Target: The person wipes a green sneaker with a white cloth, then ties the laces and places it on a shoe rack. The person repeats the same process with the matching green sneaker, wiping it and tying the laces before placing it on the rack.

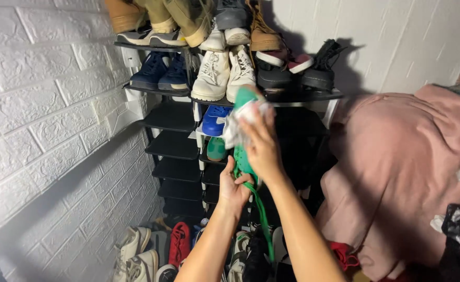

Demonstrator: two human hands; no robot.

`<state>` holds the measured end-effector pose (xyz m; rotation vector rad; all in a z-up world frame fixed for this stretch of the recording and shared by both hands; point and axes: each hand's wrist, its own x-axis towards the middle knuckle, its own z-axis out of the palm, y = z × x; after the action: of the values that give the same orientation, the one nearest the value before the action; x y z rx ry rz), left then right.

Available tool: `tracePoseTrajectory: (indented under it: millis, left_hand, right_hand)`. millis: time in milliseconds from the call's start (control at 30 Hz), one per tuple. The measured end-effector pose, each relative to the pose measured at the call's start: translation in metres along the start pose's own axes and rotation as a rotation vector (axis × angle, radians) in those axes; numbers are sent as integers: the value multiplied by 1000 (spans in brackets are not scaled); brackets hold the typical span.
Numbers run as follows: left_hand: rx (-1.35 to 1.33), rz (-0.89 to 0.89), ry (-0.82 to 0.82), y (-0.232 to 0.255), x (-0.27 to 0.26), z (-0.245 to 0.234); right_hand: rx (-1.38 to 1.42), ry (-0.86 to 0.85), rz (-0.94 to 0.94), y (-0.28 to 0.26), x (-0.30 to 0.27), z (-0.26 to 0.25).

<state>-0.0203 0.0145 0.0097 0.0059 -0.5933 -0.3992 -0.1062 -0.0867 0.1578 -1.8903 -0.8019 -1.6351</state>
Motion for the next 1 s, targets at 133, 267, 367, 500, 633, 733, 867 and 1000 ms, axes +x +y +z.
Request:
tracePoseTrajectory:
  millis: [133, 267, 367, 500, 633, 733, 867, 1000]
  left_hand:
    - [-17, 154, 336, -5, -12, 88]
    - [-12, 243, 396, 22, -9, 37]
    - [-91, 265, 287, 27, -13, 29]
    - [-112, 243, 359, 0, -7, 62]
    - [-33, 209, 207, -25, 1, 61]
    - [29, 232, 413, -27, -2, 119]
    - [1, 165, 243, 11, -6, 70]
    - [-145, 128, -26, 16, -3, 31]
  right_hand:
    - [107, -295, -18, 1, -51, -2]
    - [475, -379, 239, 54, -105, 9]
    - [525, -443, 620, 85, -106, 15]
    - [347, -103, 261, 27, -21, -4]
    - [309, -148, 126, -14, -12, 5]
    - [122, -127, -46, -6, -47, 1]
    - [211, -265, 737, 71, -147, 22]
    - [588, 262, 869, 58, -125, 4]
